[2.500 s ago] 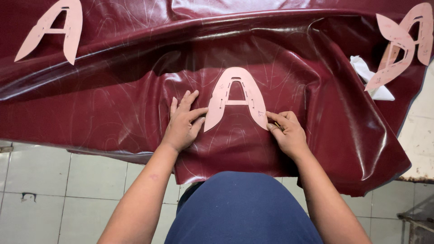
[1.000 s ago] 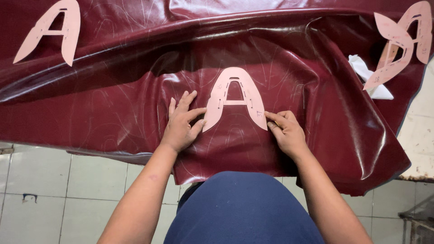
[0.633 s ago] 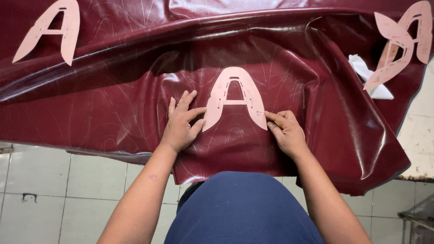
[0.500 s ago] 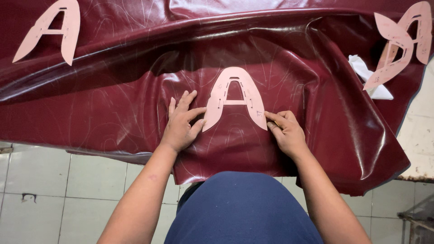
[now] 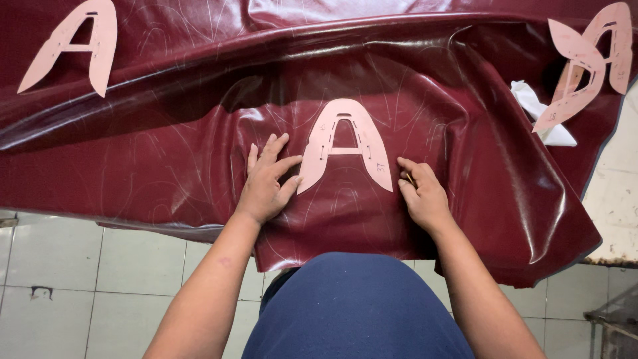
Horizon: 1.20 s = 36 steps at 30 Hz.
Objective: The person places a pink letter A template on a maroon vinyl sheet and traces its outline with a pencil. They then apply a liquid from a small bottle onto the traced area and wipe it with a tissue. The person repeats the tracing and wiping steps on the same template.
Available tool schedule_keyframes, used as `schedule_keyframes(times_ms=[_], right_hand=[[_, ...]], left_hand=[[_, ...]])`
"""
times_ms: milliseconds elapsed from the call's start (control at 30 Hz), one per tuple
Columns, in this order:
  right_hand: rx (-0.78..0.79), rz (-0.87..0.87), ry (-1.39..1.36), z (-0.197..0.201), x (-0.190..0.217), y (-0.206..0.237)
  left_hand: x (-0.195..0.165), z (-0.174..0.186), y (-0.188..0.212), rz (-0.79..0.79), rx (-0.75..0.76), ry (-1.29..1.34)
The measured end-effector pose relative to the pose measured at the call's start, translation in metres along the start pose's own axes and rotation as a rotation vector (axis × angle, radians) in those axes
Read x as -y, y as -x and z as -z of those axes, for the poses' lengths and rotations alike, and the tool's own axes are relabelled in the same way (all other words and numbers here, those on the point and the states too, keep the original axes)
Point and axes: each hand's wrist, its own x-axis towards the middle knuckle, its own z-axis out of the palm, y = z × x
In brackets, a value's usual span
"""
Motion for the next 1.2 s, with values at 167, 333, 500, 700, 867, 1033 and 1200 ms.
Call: schedule_keyframes(times_ms=[167,333,500,700,867,1033,1200], right_hand=[[0.004,-0.025,-0.022,0.000,-0.001,0.000],[0.017,-0.044,0.003,0.001,0.006,0.000],[0.035,-0.079,0.030,0.002,0.014,-0.001],[0.049,-0.107,0.013,0.003,0.022,-0.001],[0.036,-0.092,0.015,0.003,0.021,-0.001],[0.042,-0.099,0.049,0.003,0.016,-0.001],[0.030,-0.059,0.082,0.003,0.012,-0.001]], left_hand=[[0.002,-0.001,0.001,-0.009,-0.031,0.031],[0.003,-0.002,0.002,-0.020,-0.039,0.024],[0.002,-0.002,0.002,-0.017,-0.032,0.018],[0.003,-0.002,0.002,-0.015,-0.022,-0.001],[0.003,-0.003,0.002,-0.025,-0.030,-0.020],[0.003,-0.003,0.002,-0.028,-0.042,-0.025],[0.002,-0.003,0.002,-0.032,-0.049,-0.031]])
